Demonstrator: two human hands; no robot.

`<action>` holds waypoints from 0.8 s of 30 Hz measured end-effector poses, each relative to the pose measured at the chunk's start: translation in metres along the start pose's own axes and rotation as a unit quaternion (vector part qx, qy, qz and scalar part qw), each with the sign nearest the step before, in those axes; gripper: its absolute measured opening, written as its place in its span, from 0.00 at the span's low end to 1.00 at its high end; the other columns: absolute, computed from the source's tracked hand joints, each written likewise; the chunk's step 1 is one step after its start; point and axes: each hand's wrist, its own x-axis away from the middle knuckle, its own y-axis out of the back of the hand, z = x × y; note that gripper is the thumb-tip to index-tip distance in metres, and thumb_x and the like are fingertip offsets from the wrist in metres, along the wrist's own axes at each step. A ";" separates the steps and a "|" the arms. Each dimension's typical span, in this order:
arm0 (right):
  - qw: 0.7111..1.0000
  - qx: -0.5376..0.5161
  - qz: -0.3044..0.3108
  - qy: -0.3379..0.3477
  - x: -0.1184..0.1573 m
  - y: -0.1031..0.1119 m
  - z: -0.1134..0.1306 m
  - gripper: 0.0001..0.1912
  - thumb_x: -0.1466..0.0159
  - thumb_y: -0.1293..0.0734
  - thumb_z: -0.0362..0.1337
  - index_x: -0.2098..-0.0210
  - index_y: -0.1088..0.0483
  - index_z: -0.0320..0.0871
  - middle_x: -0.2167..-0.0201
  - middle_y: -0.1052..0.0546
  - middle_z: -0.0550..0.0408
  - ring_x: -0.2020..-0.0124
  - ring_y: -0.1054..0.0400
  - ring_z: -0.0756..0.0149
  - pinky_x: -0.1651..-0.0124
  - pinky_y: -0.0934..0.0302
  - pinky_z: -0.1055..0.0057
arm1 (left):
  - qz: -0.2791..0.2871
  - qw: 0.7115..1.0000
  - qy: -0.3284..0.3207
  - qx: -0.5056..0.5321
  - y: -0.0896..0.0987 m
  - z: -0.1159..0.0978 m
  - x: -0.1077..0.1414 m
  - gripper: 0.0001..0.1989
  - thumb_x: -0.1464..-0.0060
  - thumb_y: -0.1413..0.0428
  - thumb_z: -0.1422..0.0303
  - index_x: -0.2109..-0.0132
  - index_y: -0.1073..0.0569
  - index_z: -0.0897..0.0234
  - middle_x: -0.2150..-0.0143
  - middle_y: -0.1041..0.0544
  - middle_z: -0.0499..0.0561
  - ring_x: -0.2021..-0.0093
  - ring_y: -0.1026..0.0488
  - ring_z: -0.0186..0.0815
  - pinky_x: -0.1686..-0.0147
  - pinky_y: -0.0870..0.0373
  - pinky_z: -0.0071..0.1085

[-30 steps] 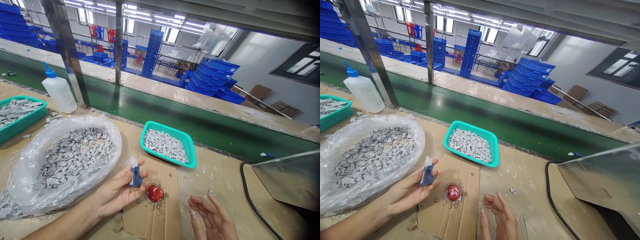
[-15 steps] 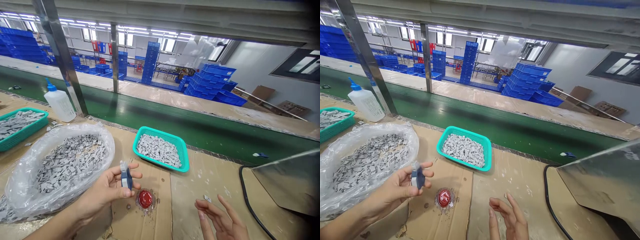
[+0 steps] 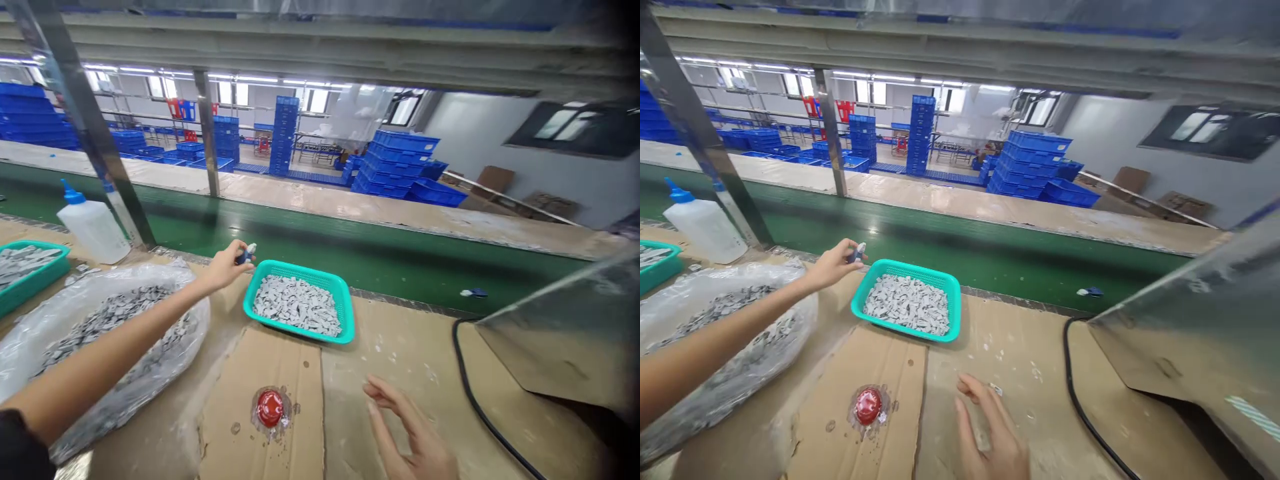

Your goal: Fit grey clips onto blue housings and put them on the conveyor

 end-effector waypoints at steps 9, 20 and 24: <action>0.998 -0.017 0.055 0.029 -0.008 -0.004 0.011 0.10 0.40 0.43 0.33 0.64 0.30 0.45 0.66 0.27 0.52 0.65 0.31 0.65 0.65 0.35 0.73 | 0.022 0.982 0.051 -0.180 -0.017 0.037 -0.084 0.19 0.46 0.50 0.64 0.49 0.37 0.67 0.49 0.34 0.58 0.51 0.35 0.42 0.52 0.39 0.47; 0.986 0.039 0.147 0.067 -0.127 -0.053 0.017 0.14 0.51 0.36 0.26 0.64 0.29 0.39 0.64 0.26 0.46 0.59 0.34 0.53 0.56 0.41 0.61 | 0.047 0.978 -0.126 -0.156 -0.069 -0.006 0.022 0.23 0.48 0.53 0.60 0.45 0.38 0.60 0.42 0.40 0.54 0.39 0.52 0.47 0.42 0.64 0.46; 0.984 0.048 0.158 0.071 -0.131 -0.070 0.008 0.12 0.54 0.38 0.21 0.73 0.27 0.40 0.71 0.25 0.48 0.65 0.32 0.55 0.60 0.39 0.61 | 0.024 0.978 -0.135 -0.159 -0.076 -0.004 0.027 0.21 0.48 0.54 0.61 0.48 0.34 0.61 0.44 0.37 0.56 0.42 0.45 0.46 0.42 0.64 0.45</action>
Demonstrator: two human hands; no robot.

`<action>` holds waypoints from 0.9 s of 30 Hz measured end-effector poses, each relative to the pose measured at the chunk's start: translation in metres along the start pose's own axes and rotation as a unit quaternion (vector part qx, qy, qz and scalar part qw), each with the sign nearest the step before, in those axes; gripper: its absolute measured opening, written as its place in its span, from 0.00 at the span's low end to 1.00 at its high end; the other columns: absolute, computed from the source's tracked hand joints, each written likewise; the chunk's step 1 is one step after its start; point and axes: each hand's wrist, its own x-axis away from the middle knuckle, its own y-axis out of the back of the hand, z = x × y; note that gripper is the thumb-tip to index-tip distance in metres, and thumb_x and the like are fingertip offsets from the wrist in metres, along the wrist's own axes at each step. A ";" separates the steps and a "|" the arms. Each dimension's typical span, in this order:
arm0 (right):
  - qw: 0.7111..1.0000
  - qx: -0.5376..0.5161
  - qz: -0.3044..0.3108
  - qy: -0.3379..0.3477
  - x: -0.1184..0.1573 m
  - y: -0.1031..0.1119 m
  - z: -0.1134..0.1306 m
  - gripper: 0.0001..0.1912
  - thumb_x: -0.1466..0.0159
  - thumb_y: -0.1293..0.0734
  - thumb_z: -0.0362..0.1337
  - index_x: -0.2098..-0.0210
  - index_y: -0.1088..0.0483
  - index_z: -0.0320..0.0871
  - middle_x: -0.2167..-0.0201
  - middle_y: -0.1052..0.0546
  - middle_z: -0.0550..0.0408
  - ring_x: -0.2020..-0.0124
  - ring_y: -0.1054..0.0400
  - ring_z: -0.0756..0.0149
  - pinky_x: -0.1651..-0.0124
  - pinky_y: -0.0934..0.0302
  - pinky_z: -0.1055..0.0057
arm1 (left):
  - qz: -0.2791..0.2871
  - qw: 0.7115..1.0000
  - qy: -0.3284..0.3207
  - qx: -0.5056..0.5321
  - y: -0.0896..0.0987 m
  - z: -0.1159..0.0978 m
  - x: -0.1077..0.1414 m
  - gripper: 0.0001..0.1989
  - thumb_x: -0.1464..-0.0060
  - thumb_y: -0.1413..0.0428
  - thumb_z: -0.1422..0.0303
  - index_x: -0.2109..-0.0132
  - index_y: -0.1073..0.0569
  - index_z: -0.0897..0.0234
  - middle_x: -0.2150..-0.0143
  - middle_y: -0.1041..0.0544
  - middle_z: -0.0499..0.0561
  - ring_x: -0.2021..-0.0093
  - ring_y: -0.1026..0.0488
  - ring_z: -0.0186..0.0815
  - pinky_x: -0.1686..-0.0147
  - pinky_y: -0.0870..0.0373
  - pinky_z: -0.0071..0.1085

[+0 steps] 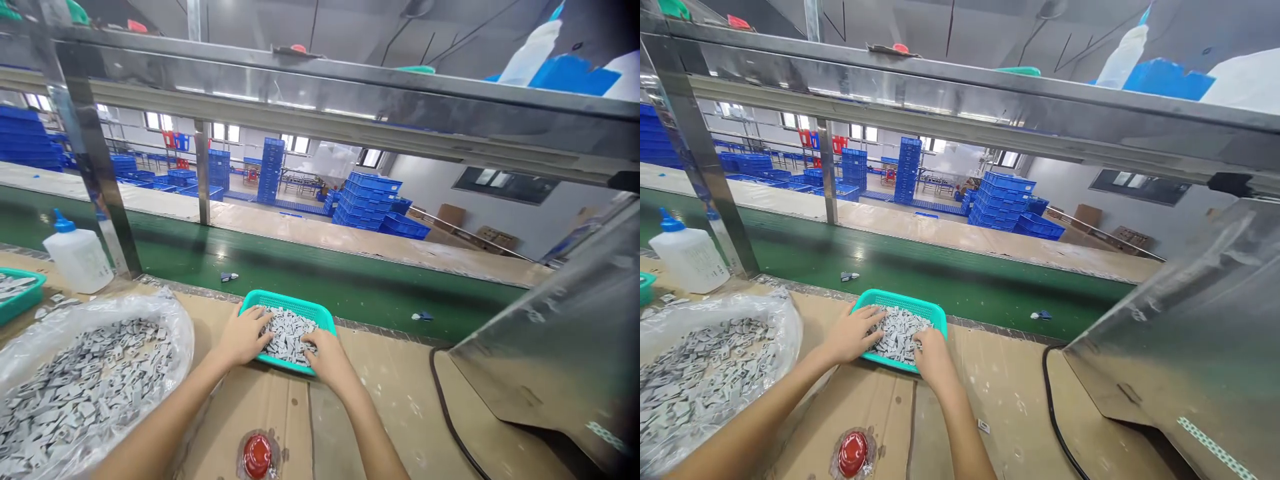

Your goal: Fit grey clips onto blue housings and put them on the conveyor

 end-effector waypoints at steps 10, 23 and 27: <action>0.989 -0.101 -0.099 -0.030 0.018 -0.001 -0.004 0.10 0.46 0.40 0.27 0.72 0.28 0.41 0.71 0.26 0.51 0.64 0.34 0.61 0.60 0.40 0.66 | 0.020 0.999 0.005 -0.045 0.002 0.002 -0.002 0.18 0.48 0.55 0.63 0.51 0.33 0.63 0.48 0.31 0.55 0.47 0.38 0.43 0.43 0.59 0.48; 0.924 -0.318 -0.182 -0.111 0.021 0.004 -0.005 0.10 0.43 0.39 0.41 0.68 0.35 0.40 0.75 0.27 0.51 0.76 0.32 0.66 0.72 0.36 0.70 | 0.023 0.998 0.002 -0.058 0.005 0.001 0.000 0.17 0.46 0.58 0.67 0.51 0.33 0.60 0.48 0.31 0.52 0.47 0.38 0.41 0.44 0.54 0.47; 0.892 -0.387 -0.194 -0.131 0.029 0.017 -0.004 0.11 0.44 0.37 0.42 0.71 0.40 0.41 0.72 0.27 0.51 0.74 0.31 0.67 0.68 0.34 0.70 | 0.058 0.996 -0.027 -0.062 0.009 0.008 0.001 0.19 0.45 0.61 0.69 0.48 0.36 0.59 0.43 0.38 0.50 0.42 0.45 0.41 0.43 0.58 0.49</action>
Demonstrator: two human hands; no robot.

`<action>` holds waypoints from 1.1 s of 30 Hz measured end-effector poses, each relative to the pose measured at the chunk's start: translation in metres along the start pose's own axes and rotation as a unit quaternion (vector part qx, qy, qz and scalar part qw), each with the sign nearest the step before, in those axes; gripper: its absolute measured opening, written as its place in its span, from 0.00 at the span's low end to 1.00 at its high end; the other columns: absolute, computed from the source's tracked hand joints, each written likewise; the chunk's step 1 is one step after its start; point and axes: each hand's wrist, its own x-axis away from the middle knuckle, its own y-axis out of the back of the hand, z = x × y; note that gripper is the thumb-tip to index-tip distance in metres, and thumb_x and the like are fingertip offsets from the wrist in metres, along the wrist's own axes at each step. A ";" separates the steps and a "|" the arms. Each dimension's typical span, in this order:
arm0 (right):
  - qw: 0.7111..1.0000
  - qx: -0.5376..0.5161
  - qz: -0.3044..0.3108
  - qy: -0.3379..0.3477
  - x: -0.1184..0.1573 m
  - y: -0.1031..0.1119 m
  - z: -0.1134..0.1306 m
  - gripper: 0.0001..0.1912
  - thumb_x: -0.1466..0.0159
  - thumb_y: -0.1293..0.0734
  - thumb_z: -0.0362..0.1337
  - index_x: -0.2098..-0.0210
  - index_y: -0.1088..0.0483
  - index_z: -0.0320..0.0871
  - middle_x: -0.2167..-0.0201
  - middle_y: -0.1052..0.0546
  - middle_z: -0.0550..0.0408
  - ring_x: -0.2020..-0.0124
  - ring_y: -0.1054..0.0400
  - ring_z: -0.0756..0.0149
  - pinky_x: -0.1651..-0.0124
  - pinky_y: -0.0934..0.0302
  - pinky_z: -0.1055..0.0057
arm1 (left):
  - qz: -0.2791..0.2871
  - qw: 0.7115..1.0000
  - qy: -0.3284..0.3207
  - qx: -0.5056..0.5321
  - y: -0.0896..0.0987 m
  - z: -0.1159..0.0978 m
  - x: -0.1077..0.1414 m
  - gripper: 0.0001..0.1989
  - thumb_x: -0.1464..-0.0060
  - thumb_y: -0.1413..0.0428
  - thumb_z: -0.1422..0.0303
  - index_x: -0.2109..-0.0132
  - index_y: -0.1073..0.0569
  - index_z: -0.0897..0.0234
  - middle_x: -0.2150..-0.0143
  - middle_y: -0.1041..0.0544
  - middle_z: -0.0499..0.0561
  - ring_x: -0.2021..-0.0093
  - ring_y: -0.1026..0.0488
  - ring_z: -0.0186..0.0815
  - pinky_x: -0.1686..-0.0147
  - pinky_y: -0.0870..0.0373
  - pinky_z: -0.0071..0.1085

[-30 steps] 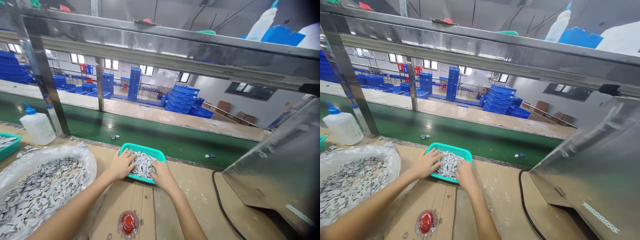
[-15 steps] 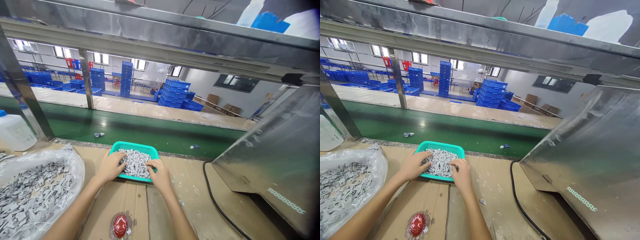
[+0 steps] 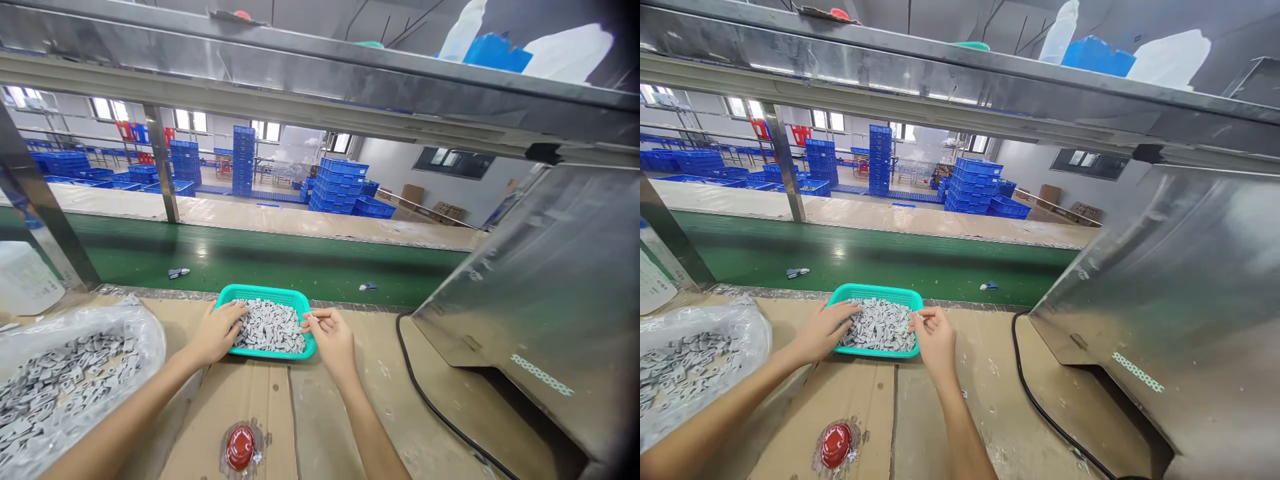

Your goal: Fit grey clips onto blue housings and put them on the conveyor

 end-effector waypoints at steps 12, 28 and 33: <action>0.994 -0.042 -0.040 -0.094 0.025 0.104 -0.016 0.15 0.49 0.34 0.46 0.73 0.37 0.40 0.69 0.27 0.50 0.71 0.32 0.65 0.68 0.36 0.68 | 0.012 0.999 0.036 -0.011 0.008 -0.018 -0.019 0.27 0.48 0.56 0.70 0.40 0.49 0.61 0.37 0.51 0.59 0.39 0.58 0.54 0.48 0.66 0.62; 0.979 -0.108 -0.098 -0.145 0.035 0.134 -0.061 0.08 0.51 0.33 0.34 0.72 0.29 0.35 0.85 0.32 0.61 0.83 0.39 0.75 0.79 0.45 0.78 | 0.194 0.972 -0.131 -0.036 -0.093 -0.212 -0.221 0.17 0.46 0.49 0.68 0.49 0.37 0.67 0.48 0.36 0.56 0.53 0.35 0.41 0.56 0.34 0.44; 0.976 -0.106 -0.066 -0.180 0.036 0.133 -0.063 0.01 0.44 0.34 0.28 0.72 0.31 0.35 0.80 0.28 0.62 0.78 0.34 0.75 0.69 0.37 0.73 | 0.177 0.980 -0.055 -0.067 -0.110 -0.203 -0.221 0.15 0.46 0.50 0.67 0.51 0.36 0.68 0.50 0.36 0.56 0.53 0.35 0.40 0.56 0.35 0.43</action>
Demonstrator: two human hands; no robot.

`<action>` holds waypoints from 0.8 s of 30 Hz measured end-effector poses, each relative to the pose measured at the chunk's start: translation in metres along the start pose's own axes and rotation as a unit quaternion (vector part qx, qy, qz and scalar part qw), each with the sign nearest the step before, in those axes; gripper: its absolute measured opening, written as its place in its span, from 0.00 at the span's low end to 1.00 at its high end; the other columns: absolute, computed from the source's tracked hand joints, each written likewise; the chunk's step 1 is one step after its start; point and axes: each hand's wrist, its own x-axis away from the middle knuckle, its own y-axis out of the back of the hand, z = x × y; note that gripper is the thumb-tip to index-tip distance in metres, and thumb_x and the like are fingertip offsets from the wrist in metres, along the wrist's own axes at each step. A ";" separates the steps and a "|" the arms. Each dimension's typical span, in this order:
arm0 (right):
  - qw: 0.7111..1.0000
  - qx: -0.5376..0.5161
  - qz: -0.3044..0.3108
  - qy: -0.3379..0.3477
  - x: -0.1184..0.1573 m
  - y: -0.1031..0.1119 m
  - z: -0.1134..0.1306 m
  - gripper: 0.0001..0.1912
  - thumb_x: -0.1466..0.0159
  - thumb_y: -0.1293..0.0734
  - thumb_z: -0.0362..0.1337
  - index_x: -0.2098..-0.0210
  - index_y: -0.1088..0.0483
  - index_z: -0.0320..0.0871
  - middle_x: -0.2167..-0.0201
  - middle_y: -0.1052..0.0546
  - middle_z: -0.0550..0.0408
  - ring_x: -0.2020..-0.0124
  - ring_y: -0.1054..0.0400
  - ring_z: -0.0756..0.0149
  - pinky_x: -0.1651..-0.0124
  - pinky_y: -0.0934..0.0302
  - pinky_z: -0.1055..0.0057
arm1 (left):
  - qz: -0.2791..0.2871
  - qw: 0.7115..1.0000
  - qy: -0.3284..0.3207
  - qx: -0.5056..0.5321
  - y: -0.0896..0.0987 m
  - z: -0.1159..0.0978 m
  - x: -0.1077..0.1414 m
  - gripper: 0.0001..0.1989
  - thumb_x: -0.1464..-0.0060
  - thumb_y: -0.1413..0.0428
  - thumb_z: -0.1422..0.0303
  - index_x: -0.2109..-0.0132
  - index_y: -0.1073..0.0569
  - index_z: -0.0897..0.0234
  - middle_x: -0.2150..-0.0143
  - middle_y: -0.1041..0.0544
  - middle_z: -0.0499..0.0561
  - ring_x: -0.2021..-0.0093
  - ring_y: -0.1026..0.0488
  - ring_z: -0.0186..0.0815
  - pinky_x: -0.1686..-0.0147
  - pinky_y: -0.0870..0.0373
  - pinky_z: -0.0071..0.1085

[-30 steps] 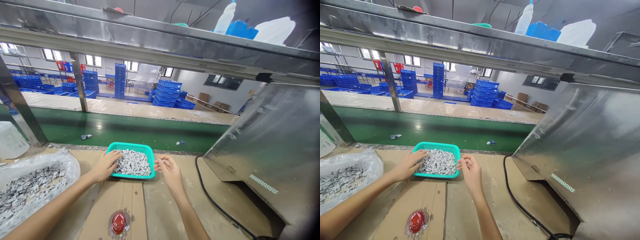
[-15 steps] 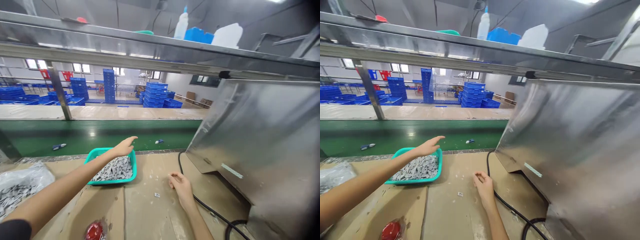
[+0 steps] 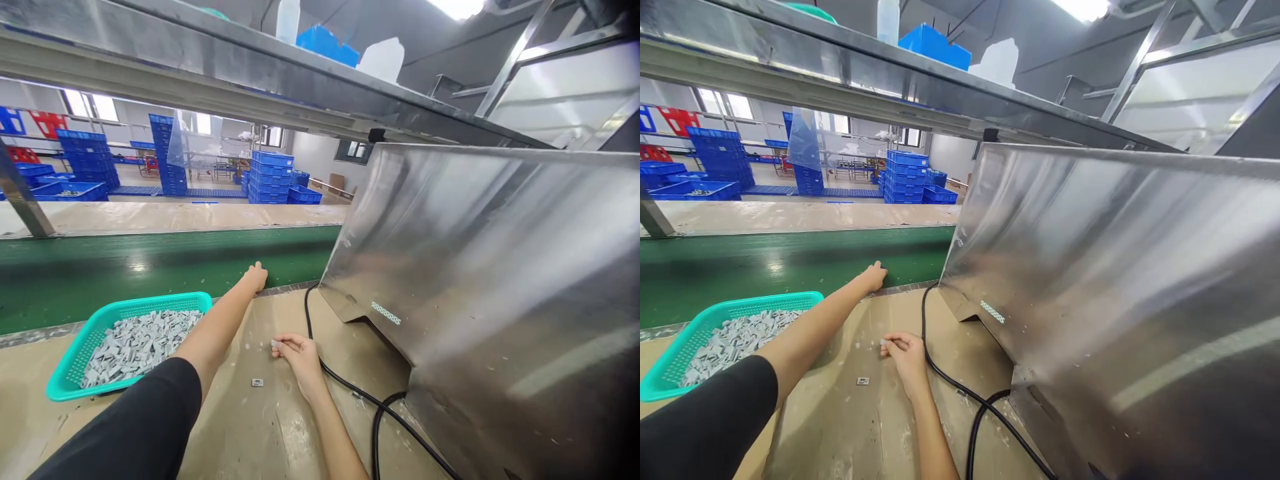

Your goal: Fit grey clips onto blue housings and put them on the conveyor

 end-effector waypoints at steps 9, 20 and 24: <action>0.999 -0.019 -0.011 -0.025 -0.002 0.001 -0.003 0.05 0.40 0.37 0.31 0.71 0.33 0.35 0.78 0.29 0.61 0.76 0.33 0.74 0.68 0.35 0.72 | -0.018 0.993 -0.017 0.112 0.050 0.023 0.041 0.13 0.46 0.49 0.67 0.54 0.35 0.68 0.58 0.31 0.53 0.60 0.32 0.36 0.61 0.33 0.37; 0.975 -0.119 0.166 0.091 0.105 -0.090 0.066 0.06 0.53 0.30 0.32 0.73 0.26 0.40 0.63 0.29 0.52 0.75 0.32 0.71 0.70 0.32 0.70 | 0.000 0.869 0.059 0.491 0.043 0.030 0.308 0.16 0.50 0.50 0.58 0.56 0.37 0.60 0.79 0.41 0.41 0.83 0.46 0.24 0.84 0.46 0.20; 0.966 -0.058 0.188 0.167 0.150 -0.121 0.060 0.10 0.46 0.36 0.28 0.66 0.26 0.43 0.61 0.32 0.50 0.66 0.31 0.67 0.67 0.31 0.72 | -0.065 0.858 0.058 0.506 0.023 0.037 0.353 0.13 0.53 0.47 0.58 0.64 0.33 0.61 0.71 0.32 0.45 0.73 0.36 0.29 0.73 0.38 0.23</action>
